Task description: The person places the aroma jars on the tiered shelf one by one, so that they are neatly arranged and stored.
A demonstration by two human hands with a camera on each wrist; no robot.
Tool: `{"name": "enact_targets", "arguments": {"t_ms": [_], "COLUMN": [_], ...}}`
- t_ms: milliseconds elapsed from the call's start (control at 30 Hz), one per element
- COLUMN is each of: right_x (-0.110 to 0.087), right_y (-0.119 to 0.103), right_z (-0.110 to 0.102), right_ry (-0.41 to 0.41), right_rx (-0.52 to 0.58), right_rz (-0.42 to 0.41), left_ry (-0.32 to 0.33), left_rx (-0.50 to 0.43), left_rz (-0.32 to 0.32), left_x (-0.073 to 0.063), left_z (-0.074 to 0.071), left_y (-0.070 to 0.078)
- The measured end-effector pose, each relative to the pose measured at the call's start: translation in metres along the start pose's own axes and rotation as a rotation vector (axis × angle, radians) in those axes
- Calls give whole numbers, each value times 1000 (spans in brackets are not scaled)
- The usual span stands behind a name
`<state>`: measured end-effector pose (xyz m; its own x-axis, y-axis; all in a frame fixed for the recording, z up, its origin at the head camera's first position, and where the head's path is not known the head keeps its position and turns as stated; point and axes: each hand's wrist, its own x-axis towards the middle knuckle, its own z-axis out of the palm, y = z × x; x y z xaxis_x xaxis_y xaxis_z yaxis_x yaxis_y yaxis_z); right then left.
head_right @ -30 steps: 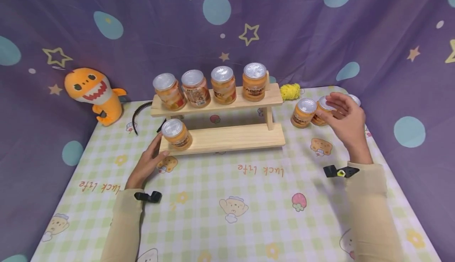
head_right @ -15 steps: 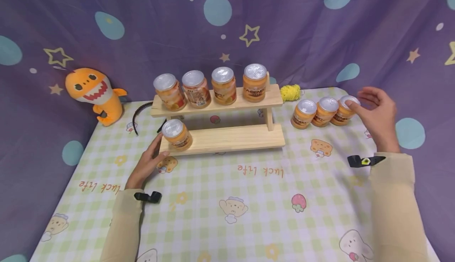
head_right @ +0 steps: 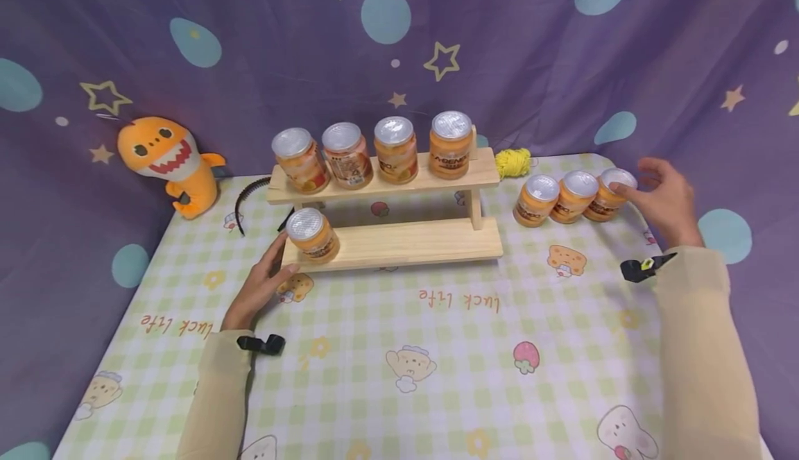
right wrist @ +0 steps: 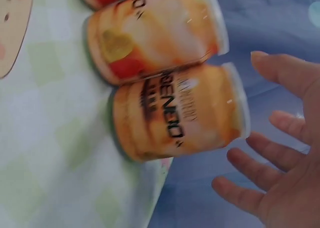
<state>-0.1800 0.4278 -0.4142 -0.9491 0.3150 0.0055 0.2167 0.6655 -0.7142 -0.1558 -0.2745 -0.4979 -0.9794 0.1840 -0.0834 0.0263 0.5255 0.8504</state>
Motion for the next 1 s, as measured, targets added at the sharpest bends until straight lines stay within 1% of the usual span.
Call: {"name": "enact_targets", "arguments": {"t_ms": [67,200,333,600,1000], "right_x": [3,7,10,14,17], "right_y": [4,11,15,19,29], "right_z": [2,7,13,24,27], "right_ry": [-20,-65,-75,-54,-75], "right_rx": [-39,-25,21,103,317], "right_rz": [-7,-5,-14,-35,-46], "left_ry": [0,-3,-3,-4,1], "left_rx": [2,0,-9,-16,-38], "left_rz": [0,-2,2,12,28], "left_x": [0,1,1,0,-2], "left_z": [0,0,0,-1,0], "left_y": [1,1,1,-1,3]}}
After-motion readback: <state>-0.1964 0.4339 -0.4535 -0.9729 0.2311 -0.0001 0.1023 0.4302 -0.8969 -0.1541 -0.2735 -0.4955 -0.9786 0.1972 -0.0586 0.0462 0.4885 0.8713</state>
